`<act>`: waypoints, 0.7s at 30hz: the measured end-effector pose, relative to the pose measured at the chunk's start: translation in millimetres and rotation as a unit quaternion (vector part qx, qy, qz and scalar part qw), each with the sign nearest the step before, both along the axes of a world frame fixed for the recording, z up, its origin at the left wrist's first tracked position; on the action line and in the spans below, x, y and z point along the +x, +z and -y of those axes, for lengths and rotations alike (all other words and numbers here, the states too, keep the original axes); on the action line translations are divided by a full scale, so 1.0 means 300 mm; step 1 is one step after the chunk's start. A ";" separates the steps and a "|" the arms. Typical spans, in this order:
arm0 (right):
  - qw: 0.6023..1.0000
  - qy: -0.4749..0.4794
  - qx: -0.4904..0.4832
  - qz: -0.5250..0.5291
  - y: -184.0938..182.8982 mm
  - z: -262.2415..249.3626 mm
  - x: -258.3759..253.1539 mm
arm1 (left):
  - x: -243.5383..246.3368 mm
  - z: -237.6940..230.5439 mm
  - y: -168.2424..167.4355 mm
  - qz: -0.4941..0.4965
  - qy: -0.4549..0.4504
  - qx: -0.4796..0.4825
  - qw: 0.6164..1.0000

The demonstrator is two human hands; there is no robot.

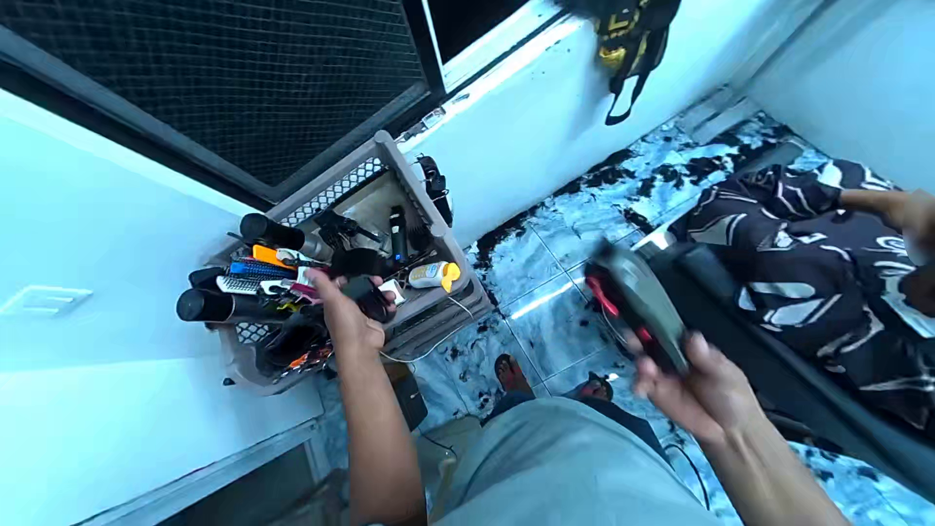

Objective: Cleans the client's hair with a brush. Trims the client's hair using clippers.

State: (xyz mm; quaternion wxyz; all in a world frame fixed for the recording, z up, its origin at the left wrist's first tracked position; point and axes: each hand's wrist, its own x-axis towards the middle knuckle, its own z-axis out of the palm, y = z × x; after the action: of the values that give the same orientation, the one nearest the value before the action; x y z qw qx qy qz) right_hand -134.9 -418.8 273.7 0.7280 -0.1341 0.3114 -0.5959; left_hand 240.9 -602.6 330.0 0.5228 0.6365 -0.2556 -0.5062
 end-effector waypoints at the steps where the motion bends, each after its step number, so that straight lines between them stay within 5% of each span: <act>1: 0.998 0.042 -0.039 -0.010 -0.026 -0.077 -0.036 | -0.005 -0.039 0.004 -0.095 0.024 0.022 0.995; 4: 0.989 0.087 -0.071 -0.099 -0.081 -0.205 -0.098 | -0.127 -0.173 -0.024 -0.194 -0.035 0.093 0.976; 8: 0.922 0.078 -0.095 -0.368 -0.068 -0.214 -0.148 | -0.382 -0.315 -0.092 -0.071 -0.318 0.114 0.939; 11: 0.792 0.099 -0.160 -0.580 -0.001 -0.212 -0.232 | -0.561 -0.348 -0.071 0.152 -0.532 0.075 0.830; 14: 0.735 0.119 -0.142 -0.652 0.034 -0.262 -0.336 | -0.728 -0.370 -0.008 0.255 -0.627 0.027 0.735; 18: 0.765 0.060 -0.125 -0.629 0.020 -0.409 -0.460 | -0.916 -0.410 0.013 0.274 -0.669 -0.017 0.691; 21: 0.829 0.001 -0.087 -0.553 -0.021 -0.554 -0.502 | -1.060 -0.431 -0.025 0.158 -0.724 -0.040 0.670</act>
State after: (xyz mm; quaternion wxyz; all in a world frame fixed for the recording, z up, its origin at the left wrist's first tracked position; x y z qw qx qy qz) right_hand -285.5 -252.6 267.3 0.4202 -0.5042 0.6086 -0.4458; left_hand -77.1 -473.4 322.5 -0.0309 0.3009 -0.7351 -0.6067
